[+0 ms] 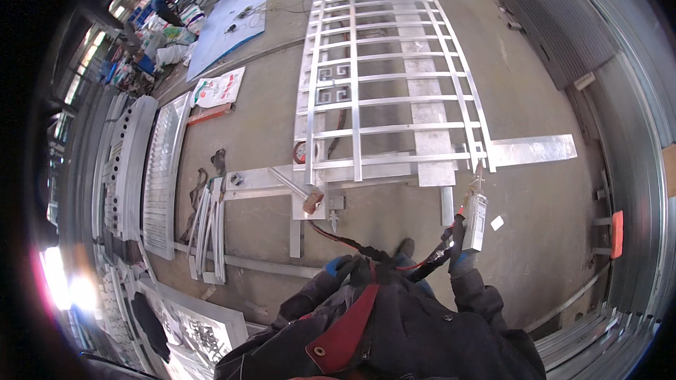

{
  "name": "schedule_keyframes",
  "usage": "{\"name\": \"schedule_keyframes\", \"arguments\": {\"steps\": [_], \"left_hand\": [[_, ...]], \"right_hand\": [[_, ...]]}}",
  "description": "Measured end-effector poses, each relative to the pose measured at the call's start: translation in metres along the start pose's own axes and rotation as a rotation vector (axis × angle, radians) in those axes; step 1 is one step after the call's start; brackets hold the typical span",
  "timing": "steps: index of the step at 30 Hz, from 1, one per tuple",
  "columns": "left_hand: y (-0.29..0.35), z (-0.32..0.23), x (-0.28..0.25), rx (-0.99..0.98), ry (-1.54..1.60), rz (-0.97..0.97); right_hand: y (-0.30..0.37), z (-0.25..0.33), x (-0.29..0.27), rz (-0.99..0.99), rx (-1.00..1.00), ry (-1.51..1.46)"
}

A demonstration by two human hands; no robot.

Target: The person welds a metal frame using a welding torch, then flips the frame and taps it with a metal rod. The person handles the frame and tools throughout the process in a workshop setting.

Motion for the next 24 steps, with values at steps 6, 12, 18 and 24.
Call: {"name": "schedule_keyframes", "arguments": {"steps": [6, 12, 18, 24], "left_hand": [[0.039, 0.017, -0.029, 0.022, -0.118, -0.158], [0.042, 0.068, -0.042, 0.109, 0.119, -0.259], [0.079, 0.07, -0.085, 0.397, -0.4, -0.225], [0.132, 0.051, -0.108, 0.246, -0.37, -0.174]], "right_hand": [[0.048, 0.024, 0.119, 0.115, -0.004, 0.08], [0.115, 0.024, 0.224, 0.348, 0.004, -0.096], [0.162, 0.036, 0.251, 0.425, -0.017, -0.099], [0.151, 0.017, 0.222, 0.281, 0.141, -0.176]]}}
Point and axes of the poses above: each hand's wrist, its own y-axis away from the middle knuckle, its own x-axis out of the palm, z = x × y, the point moved 6 cm from there along -y, towards the middle knuckle, and after that the axes turned 5 degrees about -y, right-handed, at the moved point
